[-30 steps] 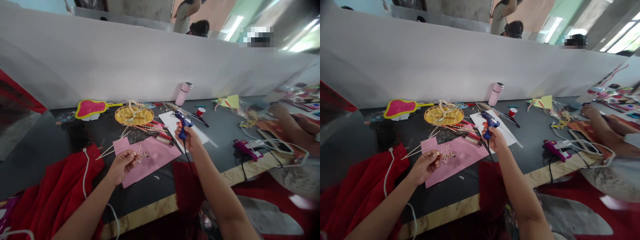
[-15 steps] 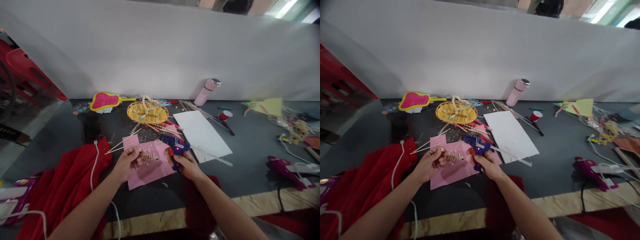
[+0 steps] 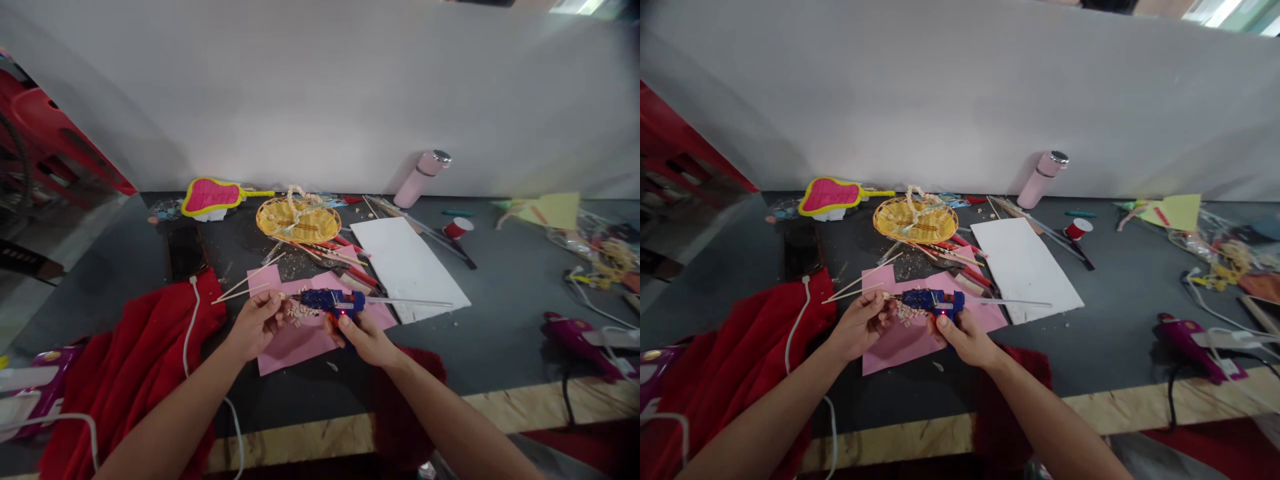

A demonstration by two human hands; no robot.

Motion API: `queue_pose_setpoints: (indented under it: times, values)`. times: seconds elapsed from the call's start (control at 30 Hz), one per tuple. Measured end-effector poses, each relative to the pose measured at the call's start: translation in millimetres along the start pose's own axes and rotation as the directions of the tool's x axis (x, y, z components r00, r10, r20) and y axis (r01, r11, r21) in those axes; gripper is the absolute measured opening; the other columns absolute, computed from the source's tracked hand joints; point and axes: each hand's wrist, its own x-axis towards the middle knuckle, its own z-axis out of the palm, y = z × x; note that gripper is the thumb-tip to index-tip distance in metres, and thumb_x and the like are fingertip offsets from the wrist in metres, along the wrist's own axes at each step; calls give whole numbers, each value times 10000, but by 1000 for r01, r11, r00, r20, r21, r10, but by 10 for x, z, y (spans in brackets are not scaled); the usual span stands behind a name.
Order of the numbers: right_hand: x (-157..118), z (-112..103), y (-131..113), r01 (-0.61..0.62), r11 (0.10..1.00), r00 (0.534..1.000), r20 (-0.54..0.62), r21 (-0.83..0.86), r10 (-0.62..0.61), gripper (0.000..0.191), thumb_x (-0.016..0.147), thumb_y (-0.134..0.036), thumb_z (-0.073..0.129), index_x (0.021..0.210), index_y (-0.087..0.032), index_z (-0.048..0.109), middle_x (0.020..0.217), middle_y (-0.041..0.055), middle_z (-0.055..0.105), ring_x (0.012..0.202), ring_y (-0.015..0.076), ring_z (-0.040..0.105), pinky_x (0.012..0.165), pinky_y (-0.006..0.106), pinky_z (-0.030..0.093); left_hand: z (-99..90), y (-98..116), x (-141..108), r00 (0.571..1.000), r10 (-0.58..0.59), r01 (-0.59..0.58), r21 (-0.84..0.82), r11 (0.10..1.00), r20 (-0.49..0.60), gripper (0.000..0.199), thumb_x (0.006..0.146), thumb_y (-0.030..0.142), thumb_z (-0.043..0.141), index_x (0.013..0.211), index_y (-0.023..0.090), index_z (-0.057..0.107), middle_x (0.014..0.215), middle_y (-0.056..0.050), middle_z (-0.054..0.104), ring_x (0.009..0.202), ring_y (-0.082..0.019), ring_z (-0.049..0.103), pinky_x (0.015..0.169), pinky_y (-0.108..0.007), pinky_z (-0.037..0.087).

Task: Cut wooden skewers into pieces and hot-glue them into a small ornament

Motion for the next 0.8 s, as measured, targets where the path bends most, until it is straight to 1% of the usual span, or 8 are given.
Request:
queue_pose_setpoints:
  times: [0.23,0.47,0.6,0.8]
  values:
    - [7,6,-8,7,1000,1000,-1,6,-7,373,897,-496,355,770,-174,495,637,-7,423,527,106,383,510,251,313,17,3,-14,1000,10,-10,18,1000,25,157,701,226,704,695,117,592,664,-21,610,482,-27,457,505,-152,426]
    - [12,5,-3,13,1000,1000,3,-13,-13,364,902,-484,354,771,-173,490,637,-8,429,524,102,385,511,249,310,38,2,-21,1000,24,-24,24,999,17,156,697,222,707,697,119,589,659,-20,610,481,-34,458,496,-161,425]
    - [12,3,-1,13,1000,1000,5,-25,-13,372,901,-494,349,780,-171,489,631,-6,432,524,104,385,510,249,309,64,10,-25,1000,20,-20,22,1000,17,178,686,220,717,664,119,573,642,-21,610,471,-35,460,491,-163,427]
    - [13,-4,4,11,999,1000,4,-40,-11,377,901,-489,352,760,-169,493,623,-5,426,534,106,392,515,250,316,58,11,-23,999,23,-24,31,999,37,155,704,213,700,669,120,581,645,-23,609,475,-42,464,508,-181,440]
